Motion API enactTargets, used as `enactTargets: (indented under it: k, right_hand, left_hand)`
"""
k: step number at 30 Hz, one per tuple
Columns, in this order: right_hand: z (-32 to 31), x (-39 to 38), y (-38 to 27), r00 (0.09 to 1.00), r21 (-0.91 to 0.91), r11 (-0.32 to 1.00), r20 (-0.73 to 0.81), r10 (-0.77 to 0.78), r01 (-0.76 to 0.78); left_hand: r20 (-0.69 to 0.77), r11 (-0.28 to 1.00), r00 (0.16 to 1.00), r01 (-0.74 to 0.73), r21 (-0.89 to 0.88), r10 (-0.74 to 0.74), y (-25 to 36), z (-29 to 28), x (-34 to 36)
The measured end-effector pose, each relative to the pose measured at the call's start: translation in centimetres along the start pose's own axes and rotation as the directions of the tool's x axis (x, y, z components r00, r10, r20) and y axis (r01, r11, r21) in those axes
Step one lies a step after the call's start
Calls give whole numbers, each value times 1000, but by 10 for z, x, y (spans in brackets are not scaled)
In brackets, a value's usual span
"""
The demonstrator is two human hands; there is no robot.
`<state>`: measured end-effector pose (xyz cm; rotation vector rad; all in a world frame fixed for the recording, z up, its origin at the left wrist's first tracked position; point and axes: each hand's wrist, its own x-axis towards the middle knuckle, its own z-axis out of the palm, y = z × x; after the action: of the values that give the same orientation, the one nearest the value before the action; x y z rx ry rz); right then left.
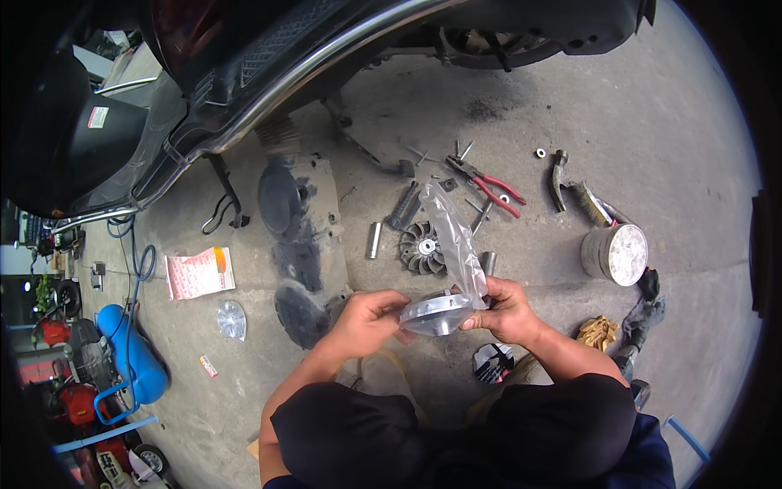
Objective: The person cleans a motorcycle's rear frame with a cloth, uses pliers and a wire brush, applies a white paste from a container, and installs a new clutch assembly. They handle bolts, washers, and a fan-like component while working on the rear wheel area.
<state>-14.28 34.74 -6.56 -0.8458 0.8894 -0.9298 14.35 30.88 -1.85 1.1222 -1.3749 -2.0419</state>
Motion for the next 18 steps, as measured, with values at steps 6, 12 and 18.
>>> enactTargets:
  k: [6,12,18]
  right_hand:
    - [-1,1,-5,1000,42,999,26,1,-2]
    - [4,8,-17,991,-381,916,-3,-137,125]
    - [15,23,-29,900,-577,708,124,-418,408]
  left_hand:
    - [63,967,994,98,-236,-85,-11,-1,4]
    - [-17,882,982,-163,443,190,57,-14,5]
    - [74,515,922,-277,811,380,91,11,25]
